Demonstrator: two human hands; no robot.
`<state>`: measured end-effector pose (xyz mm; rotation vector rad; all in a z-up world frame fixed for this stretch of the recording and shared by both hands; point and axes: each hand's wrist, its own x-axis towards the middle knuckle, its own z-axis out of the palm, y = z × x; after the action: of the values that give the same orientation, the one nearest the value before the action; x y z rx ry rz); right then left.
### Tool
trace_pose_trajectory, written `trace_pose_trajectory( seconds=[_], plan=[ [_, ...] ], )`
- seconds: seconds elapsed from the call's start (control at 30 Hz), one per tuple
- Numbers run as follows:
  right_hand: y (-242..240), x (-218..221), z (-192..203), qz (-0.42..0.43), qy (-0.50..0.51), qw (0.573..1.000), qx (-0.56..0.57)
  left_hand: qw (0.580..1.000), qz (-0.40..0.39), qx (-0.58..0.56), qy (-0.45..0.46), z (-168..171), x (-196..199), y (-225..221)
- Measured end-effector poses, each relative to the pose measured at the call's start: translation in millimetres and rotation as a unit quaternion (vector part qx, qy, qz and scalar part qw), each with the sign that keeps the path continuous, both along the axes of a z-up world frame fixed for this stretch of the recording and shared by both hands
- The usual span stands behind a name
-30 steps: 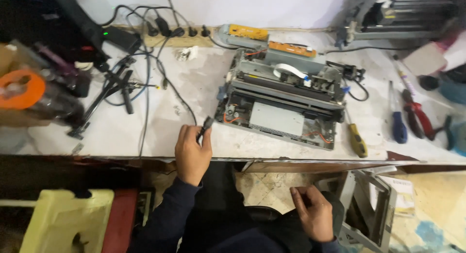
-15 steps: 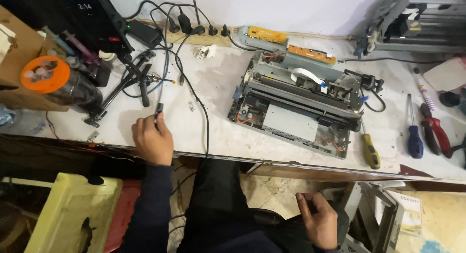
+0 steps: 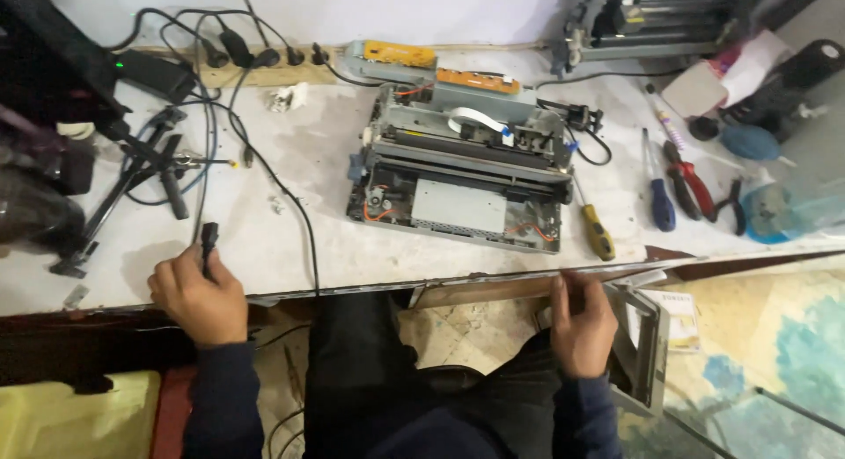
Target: Disassembling and inspecting the internal components of a printer using a screwdriver on a repair bench.
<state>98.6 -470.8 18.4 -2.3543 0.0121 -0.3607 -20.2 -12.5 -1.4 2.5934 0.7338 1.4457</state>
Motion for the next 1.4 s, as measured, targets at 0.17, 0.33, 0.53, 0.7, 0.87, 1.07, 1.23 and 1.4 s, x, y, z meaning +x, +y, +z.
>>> trace_pose_trajectory(
  seconds=[0.17,0.33,0.53,0.7,0.87,1.07,1.23,1.4],
  plan=[
    [8,32,16,0.027,-0.043,0.999,-0.011,1.000,0.004,-0.006,0.003,-9,-8,1],
    [5,62,0,0.029,0.003,0.999,-0.034,1.000,0.016,0.012,-0.002,-5,-14,0],
    [12,73,3,0.011,0.135,0.991,0.008,0.990,-0.111,-0.071,-0.049,20,-4,-57],
    [25,56,23,0.009,0.230,0.968,0.105,0.820,-0.300,-0.486,0.042,35,14,-151],
    [54,-9,11,0.050,0.283,0.925,0.248,0.513,-0.315,-0.783,0.158,57,17,-207],
    [74,-90,-5,-0.018,0.340,0.841,0.420,0.378,-0.408,-0.827,-0.084,24,-3,-241],
    [70,-127,16,0.024,0.432,0.796,0.423,0.429,-0.432,-0.789,-0.085,31,-29,-243],
    [53,-137,2,0.156,0.449,0.754,0.453,0.445,-0.412,-0.794,-0.025,45,-39,-230]
  ],
)
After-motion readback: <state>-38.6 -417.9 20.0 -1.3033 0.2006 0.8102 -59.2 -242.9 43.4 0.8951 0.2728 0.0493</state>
